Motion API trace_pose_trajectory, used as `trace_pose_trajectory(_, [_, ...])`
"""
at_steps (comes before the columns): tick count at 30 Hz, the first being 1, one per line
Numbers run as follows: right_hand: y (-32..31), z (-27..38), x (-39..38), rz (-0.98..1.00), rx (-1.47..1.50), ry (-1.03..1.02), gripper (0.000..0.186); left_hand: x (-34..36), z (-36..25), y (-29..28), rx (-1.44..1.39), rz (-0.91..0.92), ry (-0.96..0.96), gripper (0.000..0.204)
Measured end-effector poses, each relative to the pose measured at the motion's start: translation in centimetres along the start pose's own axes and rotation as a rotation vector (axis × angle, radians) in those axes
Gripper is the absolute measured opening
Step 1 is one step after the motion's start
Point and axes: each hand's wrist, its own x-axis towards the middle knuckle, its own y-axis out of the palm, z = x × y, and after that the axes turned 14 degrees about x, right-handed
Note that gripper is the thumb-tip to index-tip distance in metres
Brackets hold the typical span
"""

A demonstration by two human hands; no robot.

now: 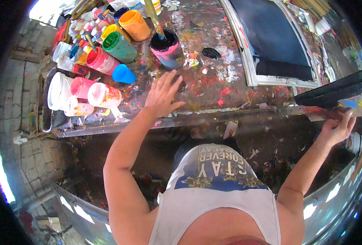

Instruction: The person cleans a rectangular screen printing frame with a cloth, then applies black ink to the mesh using a squeegee and a brush. They repeatedly wipe the mesh and the workbench surface with a cloth and a sponge, handling ink containers and tools throughout.

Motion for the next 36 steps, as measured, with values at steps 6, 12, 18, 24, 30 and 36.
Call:
trace_pose_trajectory(6, [-3.8, 5.1, -0.9, 0.293, -0.569, -0.593, 0.075, 0.5, 0.4, 1.4, 0.19, 0.154, -0.005, 0.096])
trace_pose_trajectory(12, [-4.0, 8.1, -0.7, 0.18, -0.281, -0.315, 0.067, 0.1, 1.2, 1.1, 0.024, 0.053, 0.183, 0.08])
trace_pose_trajectory(18, [-1.9, 8.1, -0.2, 0.101, -0.115, -0.153, 0.034, 0.2, -0.1, -3.1, -0.901, 0.049, -0.135, 0.073])
trace_pose_trajectory(24, [2.6, 9.2, -0.3, -0.068, 0.13, 0.102, 0.032, 4.2, 2.5, -10.8, -1.479, -0.181, -0.201, 0.075])
trace_pose_trajectory(30, [5.3, 10.5, -1.1, -0.131, 0.425, 0.241, 0.03, 9.0, 6.6, -11.5, 0.067, -0.405, -0.157, 0.089])
trace_pose_trajectory(36, [4.7, 11.8, -1.1, -0.111, 0.313, 0.119, 0.023, 8.4, 7.7, -8.4, 0.267, -0.276, -0.083, 0.061])
